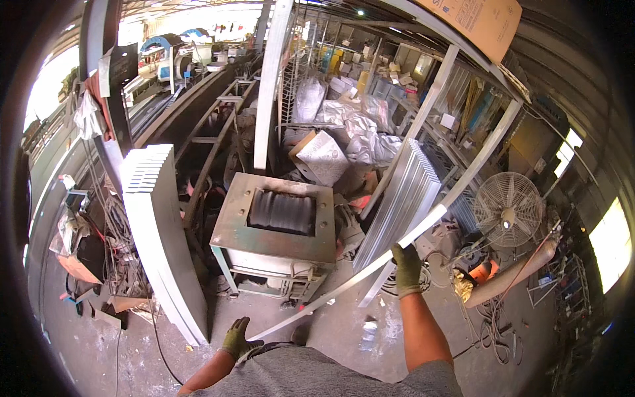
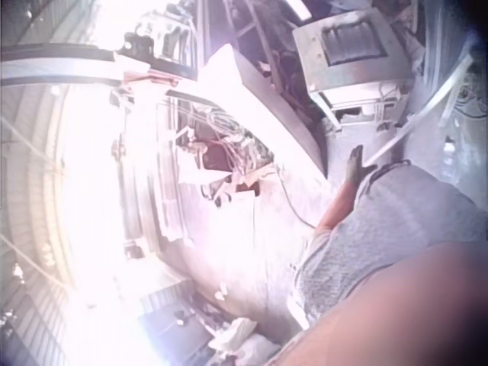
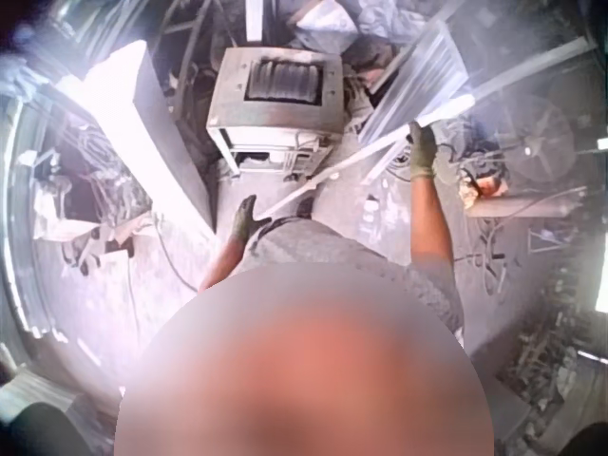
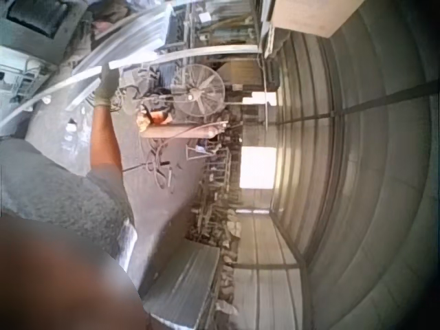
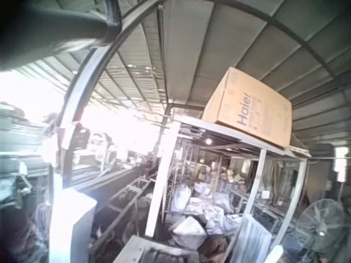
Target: The person feeds long metal sheets into a manual bending machine, pulls them through to form a profile, and stacks the finished pieces. The person repeats this process for multiple sheets.
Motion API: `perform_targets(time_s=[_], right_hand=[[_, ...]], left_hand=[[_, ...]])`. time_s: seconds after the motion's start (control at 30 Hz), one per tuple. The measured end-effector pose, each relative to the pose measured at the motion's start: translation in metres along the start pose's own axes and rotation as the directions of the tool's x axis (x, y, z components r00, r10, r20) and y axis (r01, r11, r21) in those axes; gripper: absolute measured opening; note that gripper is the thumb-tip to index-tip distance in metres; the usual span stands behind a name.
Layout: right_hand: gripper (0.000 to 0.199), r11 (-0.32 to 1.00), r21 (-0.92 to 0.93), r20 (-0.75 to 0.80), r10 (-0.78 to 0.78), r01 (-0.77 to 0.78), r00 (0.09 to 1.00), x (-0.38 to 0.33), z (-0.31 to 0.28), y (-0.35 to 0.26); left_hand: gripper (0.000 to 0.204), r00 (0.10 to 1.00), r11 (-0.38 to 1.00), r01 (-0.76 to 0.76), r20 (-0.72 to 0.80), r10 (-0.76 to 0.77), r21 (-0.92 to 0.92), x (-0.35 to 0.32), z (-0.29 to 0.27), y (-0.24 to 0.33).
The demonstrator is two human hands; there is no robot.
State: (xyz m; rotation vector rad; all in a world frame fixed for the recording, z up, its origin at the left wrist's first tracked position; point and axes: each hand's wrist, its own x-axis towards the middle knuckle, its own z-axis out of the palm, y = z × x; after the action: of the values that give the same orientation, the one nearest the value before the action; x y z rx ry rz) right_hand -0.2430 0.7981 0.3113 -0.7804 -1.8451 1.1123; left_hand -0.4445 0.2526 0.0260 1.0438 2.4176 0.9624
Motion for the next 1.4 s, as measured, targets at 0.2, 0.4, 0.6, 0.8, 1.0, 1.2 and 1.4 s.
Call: perform_targets(time_s=[0.2, 0.4, 0.6, 0.8, 1.0, 1.2, 1.4], right_hand=[[0.043, 0.767, 0.527, 0.127, 0.355, -0.366, 0.926, -0.027, 0.103, -0.029], [0.077, 0.661, 0.533, 0.385, 0.367, -0.529, 0.847, -0.018, 0.179, -0.007], [0.096, 0.641, 0.244, 0.686, 0.416, -0.728, 0.596, -0.1, 0.256, 0.045], [0.084, 0.452, 0.197, 0.748, 0.504, -0.87, 0.431, -0.097, 0.315, 0.067], [0.07, 0.301, 0.198, 0.737, 0.582, -0.933, 0.344, -0.081, 0.345, 0.106], [0.091, 0.609, 0.137, 0.698, 0.5, -0.781, 0.512, -0.089, 0.369, 0.121], [0.092, 0.789, -0.039, 0.72, 0.447, -0.613, 0.53, -0.052, 0.384, 0.107]], left_hand=[[0.099, 0.99, 0.989, 0.092, -0.121, -0.078, 0.119, -0.074, -0.032, -0.058], [0.035, 0.945, 0.965, 0.195, -0.297, -0.137, 0.176, -0.124, -0.069, -0.036], [0.033, 0.923, 0.945, 0.297, -0.292, -0.249, 0.134, -0.069, -0.084, 0.076], [0.05, 0.876, 0.894, 0.434, -0.285, -0.389, 0.114, -0.031, -0.065, 0.129], [0.066, 0.814, 0.814, 0.581, -0.021, -0.581, 0.014, -0.207, -0.05, 0.132], [0.056, 0.547, 0.534, 0.837, 0.187, -0.816, -0.121, -0.284, -0.005, 0.146], [0.034, 0.627, 0.614, 0.772, -0.039, -0.778, 0.165, -0.156, -0.002, 0.189]])
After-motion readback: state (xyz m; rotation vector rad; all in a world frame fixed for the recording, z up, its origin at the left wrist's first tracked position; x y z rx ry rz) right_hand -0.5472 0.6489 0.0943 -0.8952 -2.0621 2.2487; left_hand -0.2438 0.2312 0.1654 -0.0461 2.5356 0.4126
